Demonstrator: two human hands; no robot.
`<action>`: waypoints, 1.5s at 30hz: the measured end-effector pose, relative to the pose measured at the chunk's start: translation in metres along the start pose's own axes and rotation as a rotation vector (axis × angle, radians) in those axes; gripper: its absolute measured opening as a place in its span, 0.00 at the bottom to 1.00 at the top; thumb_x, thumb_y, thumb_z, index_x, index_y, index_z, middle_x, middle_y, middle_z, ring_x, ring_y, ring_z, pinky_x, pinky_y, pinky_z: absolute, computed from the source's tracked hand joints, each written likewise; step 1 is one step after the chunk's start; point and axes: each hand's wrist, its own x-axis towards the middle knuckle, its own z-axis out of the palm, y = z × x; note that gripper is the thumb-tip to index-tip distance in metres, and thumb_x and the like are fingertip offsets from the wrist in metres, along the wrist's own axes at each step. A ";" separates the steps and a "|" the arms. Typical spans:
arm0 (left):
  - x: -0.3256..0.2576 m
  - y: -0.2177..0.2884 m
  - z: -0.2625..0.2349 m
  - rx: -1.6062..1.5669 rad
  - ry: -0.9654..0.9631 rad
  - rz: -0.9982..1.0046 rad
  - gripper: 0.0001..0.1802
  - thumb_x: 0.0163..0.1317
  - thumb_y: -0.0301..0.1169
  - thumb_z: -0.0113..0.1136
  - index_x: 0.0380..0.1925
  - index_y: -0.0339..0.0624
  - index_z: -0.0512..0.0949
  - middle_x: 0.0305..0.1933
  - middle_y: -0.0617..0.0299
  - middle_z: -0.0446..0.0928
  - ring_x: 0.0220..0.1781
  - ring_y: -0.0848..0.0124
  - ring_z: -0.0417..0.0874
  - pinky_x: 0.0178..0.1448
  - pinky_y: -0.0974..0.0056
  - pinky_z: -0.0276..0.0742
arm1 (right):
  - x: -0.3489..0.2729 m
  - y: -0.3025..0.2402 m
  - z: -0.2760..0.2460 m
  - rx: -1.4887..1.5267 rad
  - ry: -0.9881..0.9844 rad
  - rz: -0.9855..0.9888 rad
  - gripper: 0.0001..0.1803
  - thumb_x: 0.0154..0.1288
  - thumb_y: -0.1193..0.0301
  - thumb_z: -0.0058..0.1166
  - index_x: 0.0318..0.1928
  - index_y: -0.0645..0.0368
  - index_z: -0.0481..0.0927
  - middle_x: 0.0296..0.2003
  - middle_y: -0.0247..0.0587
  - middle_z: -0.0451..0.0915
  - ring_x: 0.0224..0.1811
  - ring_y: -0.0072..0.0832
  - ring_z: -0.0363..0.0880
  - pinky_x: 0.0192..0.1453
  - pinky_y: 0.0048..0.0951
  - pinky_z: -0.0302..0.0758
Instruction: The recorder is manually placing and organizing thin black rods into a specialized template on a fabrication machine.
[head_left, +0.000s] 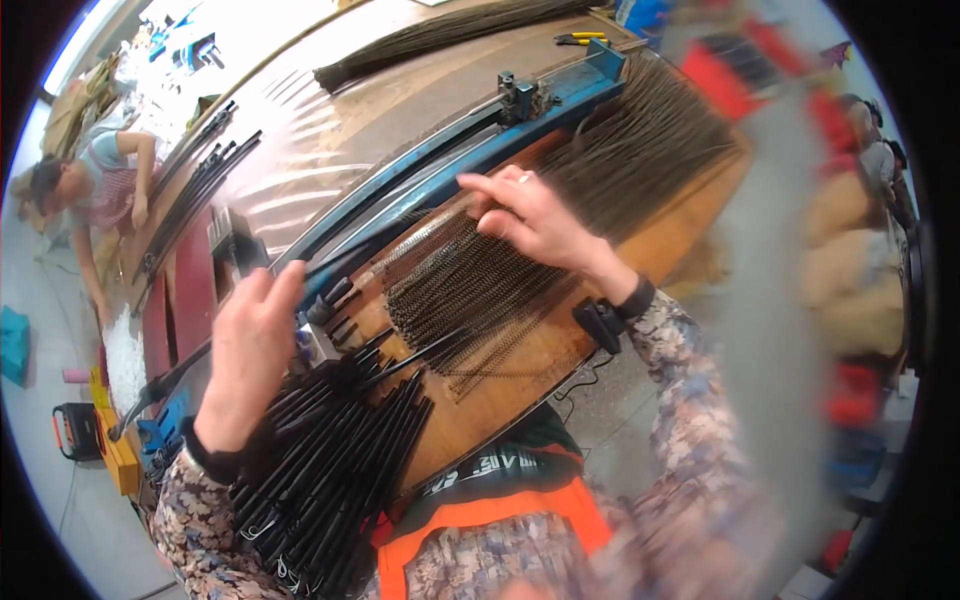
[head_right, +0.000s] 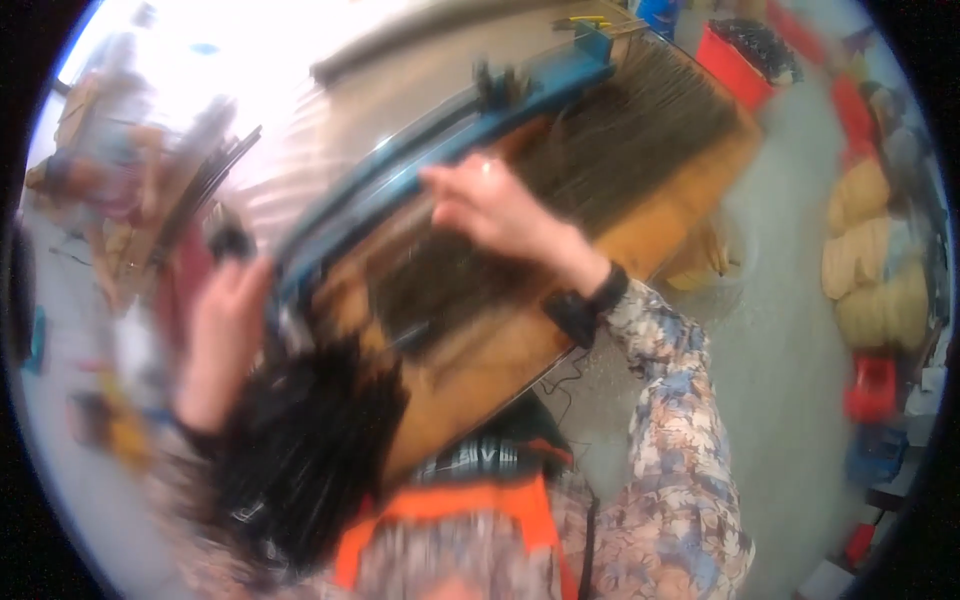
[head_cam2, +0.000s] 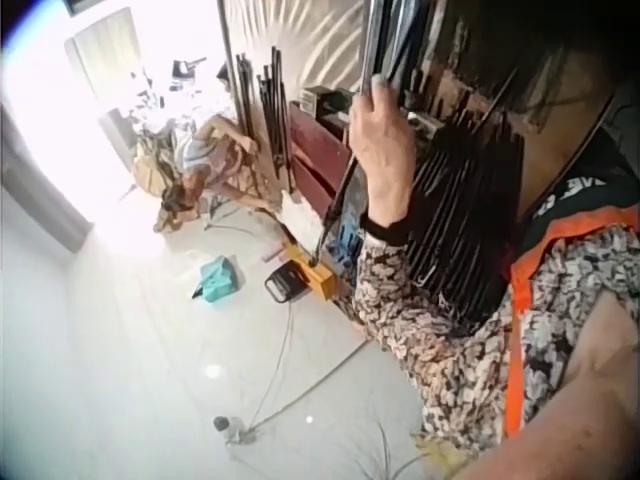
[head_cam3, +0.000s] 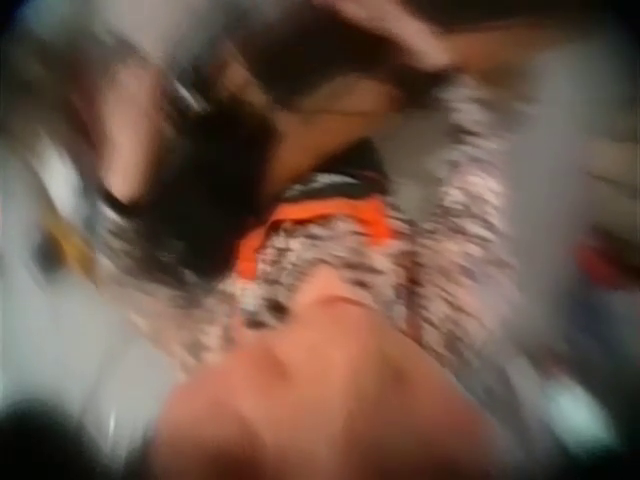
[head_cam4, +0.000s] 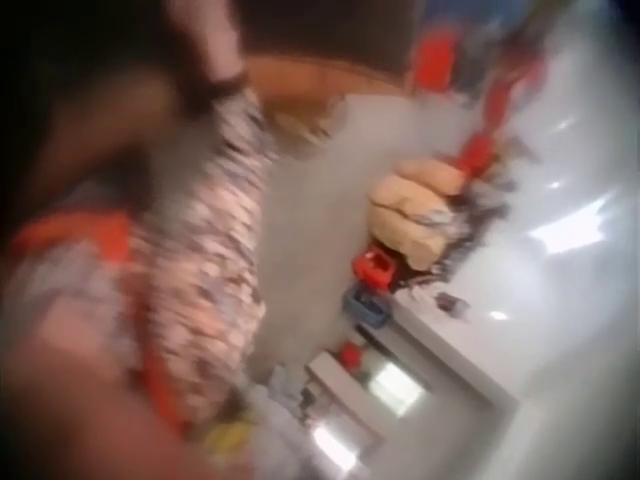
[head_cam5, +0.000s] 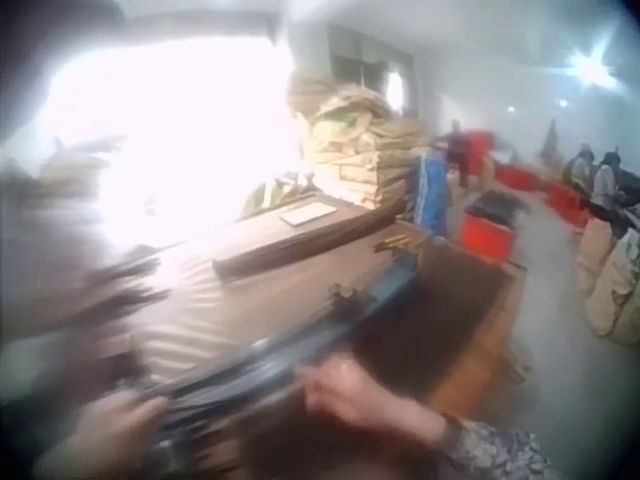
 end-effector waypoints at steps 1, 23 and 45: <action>-0.006 -0.008 -0.004 0.034 0.017 -0.038 0.17 0.57 0.20 0.58 0.48 0.42 0.77 0.30 0.54 0.71 0.34 0.55 0.78 0.35 0.54 0.75 | 0.000 0.003 0.002 -0.075 -0.044 0.008 0.19 0.61 0.68 0.65 0.53 0.57 0.83 0.32 0.34 0.82 0.41 0.30 0.74 0.51 0.33 0.68; -0.081 -0.077 -0.128 0.351 0.378 -0.339 0.12 0.67 0.22 0.53 0.51 0.35 0.75 0.42 0.44 0.77 0.44 0.47 0.78 0.48 0.54 0.74 | 0.093 -0.010 0.046 0.069 -0.106 0.084 0.10 0.70 0.77 0.51 0.49 0.62 0.81 0.43 0.46 0.86 0.47 0.32 0.85 0.53 0.30 0.79; -0.156 -0.080 -0.088 0.015 0.376 -0.532 0.18 0.66 0.28 0.61 0.56 0.53 0.79 0.27 0.53 0.72 0.27 0.55 0.76 0.33 0.56 0.71 | 0.160 -0.071 0.056 -0.301 -0.176 -0.388 0.06 0.56 0.76 0.62 0.35 0.53 0.81 0.30 0.38 0.82 0.34 0.35 0.79 0.47 0.39 0.69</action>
